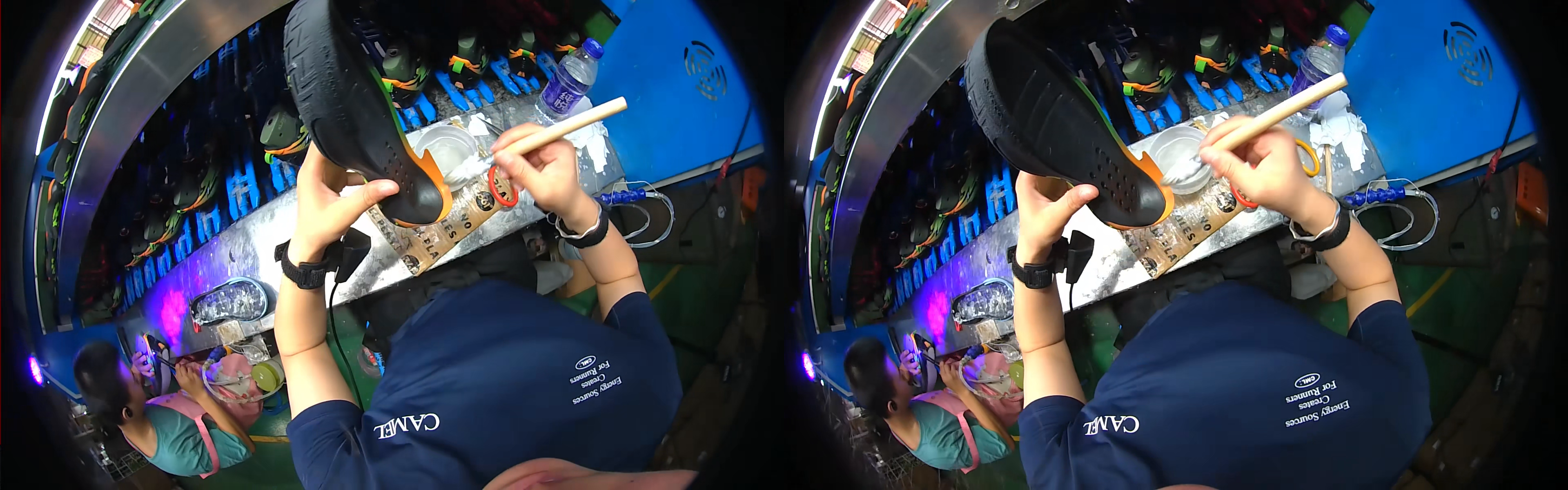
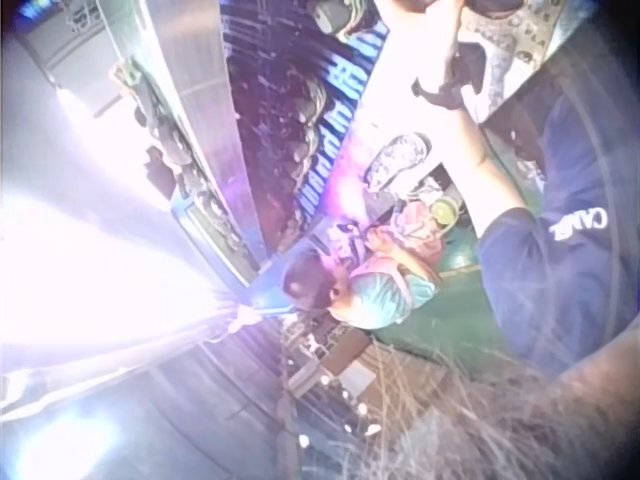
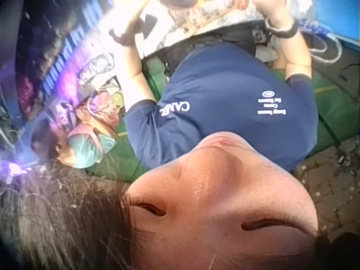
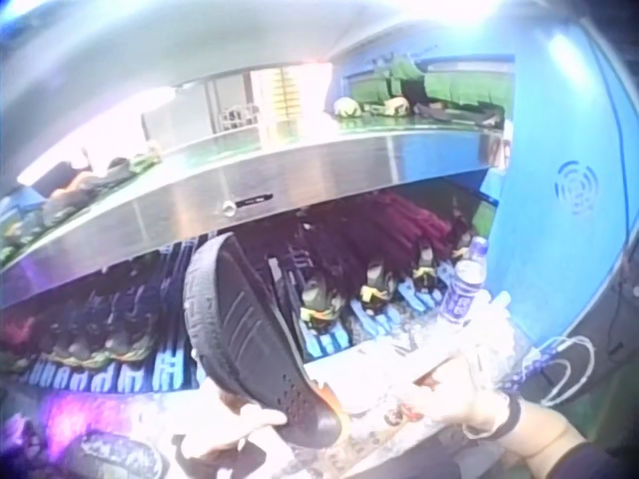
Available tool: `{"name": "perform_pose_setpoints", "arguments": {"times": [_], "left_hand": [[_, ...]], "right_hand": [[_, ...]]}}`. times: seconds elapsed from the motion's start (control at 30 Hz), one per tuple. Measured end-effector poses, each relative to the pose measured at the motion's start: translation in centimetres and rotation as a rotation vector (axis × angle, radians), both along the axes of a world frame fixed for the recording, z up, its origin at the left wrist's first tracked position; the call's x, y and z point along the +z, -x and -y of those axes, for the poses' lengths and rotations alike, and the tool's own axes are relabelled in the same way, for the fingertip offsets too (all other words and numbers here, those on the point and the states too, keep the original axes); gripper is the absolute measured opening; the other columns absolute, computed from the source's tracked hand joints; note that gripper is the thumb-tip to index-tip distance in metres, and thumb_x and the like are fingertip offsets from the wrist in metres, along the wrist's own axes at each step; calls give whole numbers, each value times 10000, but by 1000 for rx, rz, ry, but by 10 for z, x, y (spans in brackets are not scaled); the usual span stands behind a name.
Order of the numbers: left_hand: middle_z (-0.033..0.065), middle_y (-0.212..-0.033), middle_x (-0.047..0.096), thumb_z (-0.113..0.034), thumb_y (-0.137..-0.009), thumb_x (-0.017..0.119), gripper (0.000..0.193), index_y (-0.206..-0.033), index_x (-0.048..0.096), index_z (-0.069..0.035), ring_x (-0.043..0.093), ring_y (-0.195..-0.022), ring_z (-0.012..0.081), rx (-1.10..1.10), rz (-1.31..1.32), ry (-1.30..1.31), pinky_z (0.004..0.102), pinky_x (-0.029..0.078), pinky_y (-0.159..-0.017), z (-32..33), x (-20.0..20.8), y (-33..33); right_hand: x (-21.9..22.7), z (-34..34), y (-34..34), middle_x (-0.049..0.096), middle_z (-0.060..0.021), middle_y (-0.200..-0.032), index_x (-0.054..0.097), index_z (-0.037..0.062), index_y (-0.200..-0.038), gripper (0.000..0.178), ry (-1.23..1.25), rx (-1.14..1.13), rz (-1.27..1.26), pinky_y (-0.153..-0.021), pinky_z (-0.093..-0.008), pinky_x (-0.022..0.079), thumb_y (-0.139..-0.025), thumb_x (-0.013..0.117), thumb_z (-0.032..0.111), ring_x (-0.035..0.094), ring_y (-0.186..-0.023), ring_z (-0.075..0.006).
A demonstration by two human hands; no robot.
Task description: Applying glue to the edges and bottom of shoe soles using a brush and then placing them on a conveyor belt.
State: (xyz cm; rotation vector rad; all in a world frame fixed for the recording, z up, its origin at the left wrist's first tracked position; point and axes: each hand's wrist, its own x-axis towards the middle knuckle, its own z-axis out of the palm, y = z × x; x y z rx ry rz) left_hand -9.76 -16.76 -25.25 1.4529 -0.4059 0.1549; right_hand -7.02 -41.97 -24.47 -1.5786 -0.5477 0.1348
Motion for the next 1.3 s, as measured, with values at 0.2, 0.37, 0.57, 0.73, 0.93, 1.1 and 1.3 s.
{"name": "perform_pose_setpoints", "arguments": {"times": [0.2,0.37,0.57,0.73,0.93,1.1,1.3], "left_hand": [[131,-978,541,17,-616,687,582,-1107,376,25,559,-868,205,-64,-16,-62,307,477,-730,6,13,-1],[131,-967,546,24,-617,682,560,-1093,388,27,561,-859,206,-58,-61,-31,314,474,-733,12,16,1],[116,-947,559,11,-600,701,543,-1062,415,27,559,-854,189,1,42,-98,305,449,-763,12,22,4],[97,-914,574,-42,-564,744,525,-1006,471,30,558,-827,155,110,196,-301,273,436,-742,12,26,7],[83,-845,597,-96,-552,762,462,-931,527,22,572,-760,149,201,284,-355,252,444,-693,16,28,13],[57,-732,613,-80,-550,758,336,-809,569,18,588,-678,134,190,383,-447,252,455,-648,14,25,14],[104,-873,587,-4,-594,711,434,-964,485,29,579,-789,172,18,114,-99,281,473,-670,23,23,10]], "right_hand": [[-12,-7,-2,525,-11,-616,558,-22,-764,55,89,-15,268,-426,-161,332,-730,585,12,433,-491,-23],[-10,-13,-8,523,-12,-633,558,-21,-768,61,17,-54,361,-417,-160,307,-724,589,7,416,-491,-17],[-12,-4,-3,527,-26,-681,547,-20,-755,43,89,-18,445,-418,-166,316,-730,576,0,423,-494,-26],[-8,-2,10,522,-33,-643,532,-24,-735,53,70,11,380,-409,-179,321,-730,576,5,440,-489,-41],[-3,0,20,525,-34,-659,546,-29,-752,46,76,38,400,-421,-180,327,-742,565,11,441,-498,-44],[-5,5,21,523,-31,-728,552,-41,-752,52,-80,47,41,-455,-164,344,-749,557,10,442,-542,-33],[-12,6,9,532,-21,-700,551,-42,-747,57,-1,-51,203,-452,-158,354,-742,570,11,454,-534,-28]]}}
